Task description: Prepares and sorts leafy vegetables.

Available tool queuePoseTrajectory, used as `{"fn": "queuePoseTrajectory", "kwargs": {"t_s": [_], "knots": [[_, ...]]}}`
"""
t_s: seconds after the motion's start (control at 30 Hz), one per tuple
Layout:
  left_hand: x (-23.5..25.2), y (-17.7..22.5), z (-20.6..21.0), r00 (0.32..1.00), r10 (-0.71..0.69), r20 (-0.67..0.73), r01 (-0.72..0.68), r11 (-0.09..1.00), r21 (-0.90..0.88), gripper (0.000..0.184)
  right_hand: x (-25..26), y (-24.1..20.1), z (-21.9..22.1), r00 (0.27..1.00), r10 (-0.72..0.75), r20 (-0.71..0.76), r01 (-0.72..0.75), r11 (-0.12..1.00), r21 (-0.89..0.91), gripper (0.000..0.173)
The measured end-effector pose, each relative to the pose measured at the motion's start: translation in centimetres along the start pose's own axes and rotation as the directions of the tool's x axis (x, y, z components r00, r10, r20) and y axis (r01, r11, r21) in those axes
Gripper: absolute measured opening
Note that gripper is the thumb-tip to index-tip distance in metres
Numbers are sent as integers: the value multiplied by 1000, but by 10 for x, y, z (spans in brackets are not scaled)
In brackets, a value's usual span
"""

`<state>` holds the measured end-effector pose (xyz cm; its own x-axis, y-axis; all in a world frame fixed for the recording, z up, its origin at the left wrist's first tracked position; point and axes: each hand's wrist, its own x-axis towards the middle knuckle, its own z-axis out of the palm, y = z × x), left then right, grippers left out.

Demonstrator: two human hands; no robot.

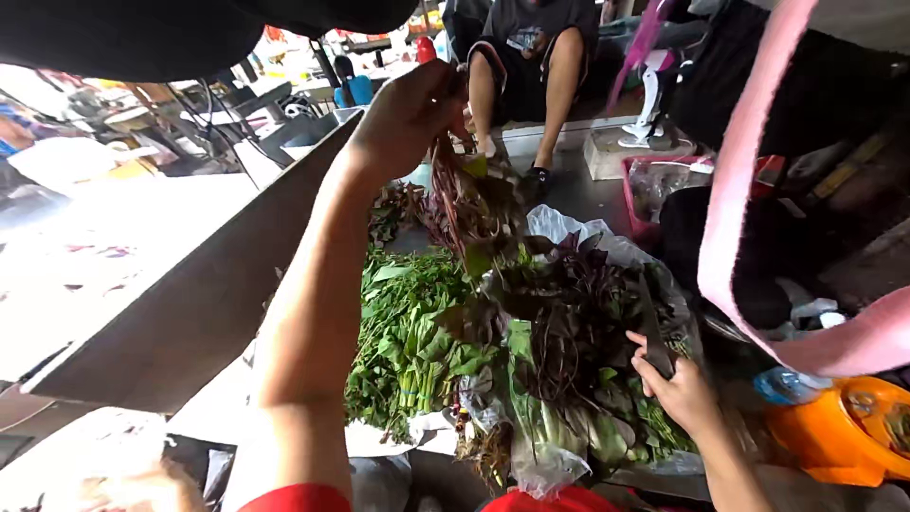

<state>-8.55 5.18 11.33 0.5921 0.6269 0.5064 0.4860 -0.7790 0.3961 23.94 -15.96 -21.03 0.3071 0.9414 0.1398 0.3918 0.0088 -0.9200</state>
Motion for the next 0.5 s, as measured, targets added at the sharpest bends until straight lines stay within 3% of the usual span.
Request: {"fn": "queuePoseTrajectory", "kwargs": {"t_s": [0.1,0.2,0.3,0.4,0.5], "knots": [[48,-60,6,999,-35,-1,34,971,238,29,-7,12,3,999,20,-41,-19,1000,13,41],[91,-109,17,986,21,-167,46,921,386,27,-18,14,4,992,75,-98,-76,997,-3,39],[110,-138,32,956,57,-287,71,905,419,29,-32,17,0,983,157,-100,-162,986,-42,38],[100,-164,65,954,-74,-290,169,932,320,33,-44,37,0,982,172,-73,-176,983,-50,40],[69,-176,116,913,-348,-212,391,894,217,34,-50,31,7,971,218,-101,-221,975,-25,45]]}}
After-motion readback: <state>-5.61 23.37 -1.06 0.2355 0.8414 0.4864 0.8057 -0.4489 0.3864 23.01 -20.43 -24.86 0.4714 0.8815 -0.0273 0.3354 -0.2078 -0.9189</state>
